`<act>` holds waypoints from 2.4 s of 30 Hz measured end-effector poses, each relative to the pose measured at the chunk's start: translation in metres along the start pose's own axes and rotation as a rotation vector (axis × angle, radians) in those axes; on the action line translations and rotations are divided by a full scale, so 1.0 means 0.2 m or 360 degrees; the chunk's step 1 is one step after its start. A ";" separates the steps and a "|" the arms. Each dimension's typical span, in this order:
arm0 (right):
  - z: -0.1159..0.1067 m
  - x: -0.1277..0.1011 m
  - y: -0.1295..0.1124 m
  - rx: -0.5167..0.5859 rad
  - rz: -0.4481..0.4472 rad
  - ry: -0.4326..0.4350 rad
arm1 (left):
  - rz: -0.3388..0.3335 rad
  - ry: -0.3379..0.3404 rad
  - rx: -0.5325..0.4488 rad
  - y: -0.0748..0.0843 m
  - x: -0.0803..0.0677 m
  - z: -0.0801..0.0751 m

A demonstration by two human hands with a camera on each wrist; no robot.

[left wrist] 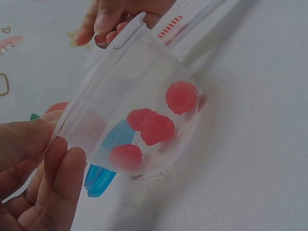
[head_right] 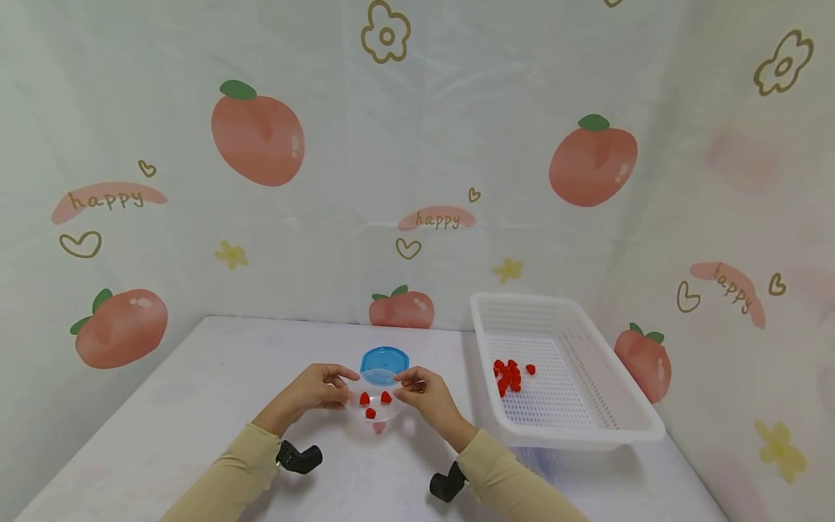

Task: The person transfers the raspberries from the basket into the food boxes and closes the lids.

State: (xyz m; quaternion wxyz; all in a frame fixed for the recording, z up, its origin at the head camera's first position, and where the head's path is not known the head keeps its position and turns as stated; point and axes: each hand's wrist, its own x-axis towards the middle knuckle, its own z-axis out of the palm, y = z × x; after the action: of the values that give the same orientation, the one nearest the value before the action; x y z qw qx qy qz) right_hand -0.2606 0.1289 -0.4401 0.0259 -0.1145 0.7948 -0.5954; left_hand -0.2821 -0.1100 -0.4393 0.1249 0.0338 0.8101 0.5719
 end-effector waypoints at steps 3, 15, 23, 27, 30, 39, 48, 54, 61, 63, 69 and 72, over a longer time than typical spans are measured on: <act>0.00 -0.02 -0.04 0.0000 -0.0011 -0.0009 | -0.0003 0.0002 0.0003 0.00 0.00 0.00; -0.01 -0.08 -0.18 -0.0018 0.0010 -0.0051 | 0.0014 -0.0014 0.0009 0.00 0.00 0.00; -0.04 -0.02 -0.14 -0.0023 -0.0012 -0.0083 | 0.0017 -0.0017 0.0010 0.00 0.00 0.00; -0.07 0.04 -0.13 -0.0037 -0.0069 -0.0045 | 0.0012 -0.0009 0.0027 0.00 -0.01 0.00; -0.10 0.06 -0.17 -0.0032 -0.0121 -0.0007 | 0.0010 -0.0006 0.0034 0.00 -0.01 -0.01; -0.23 0.11 -0.33 0.0035 -0.0180 0.0070 | 0.0009 -0.0008 0.0024 0.01 -0.01 -0.01; -0.44 0.17 -0.43 0.0237 -0.0348 0.0259 | -0.0015 0.0017 0.0019 0.01 -0.01 0.00; -0.61 0.22 -0.45 0.0389 -0.0456 0.0414 | -0.0021 0.0023 0.0024 0.01 -0.01 0.00; -0.80 0.25 -0.36 0.0518 -0.0429 0.0636 | -0.0008 0.0012 0.0015 0.00 -0.01 -0.01; -0.85 0.25 -0.32 0.0516 -0.0390 0.0693 | 0.0004 -0.0001 0.0000 0.00 -0.01 -0.01; -0.96 0.25 -0.17 0.0462 -0.0211 0.0874 | 0.0026 -0.0033 -0.0023 0.00 -0.01 -0.01; -0.99 0.24 -0.11 0.0348 -0.0083 0.0951 | 0.0023 -0.0028 -0.0017 0.00 -0.01 -0.01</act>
State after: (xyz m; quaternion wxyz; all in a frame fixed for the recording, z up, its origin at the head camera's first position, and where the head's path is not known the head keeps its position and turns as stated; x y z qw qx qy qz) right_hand -0.3388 0.2993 -0.3575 -0.2118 0.0487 0.6954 -0.6850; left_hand -0.2805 -0.1121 -0.4381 0.1283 0.0440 0.8056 0.5767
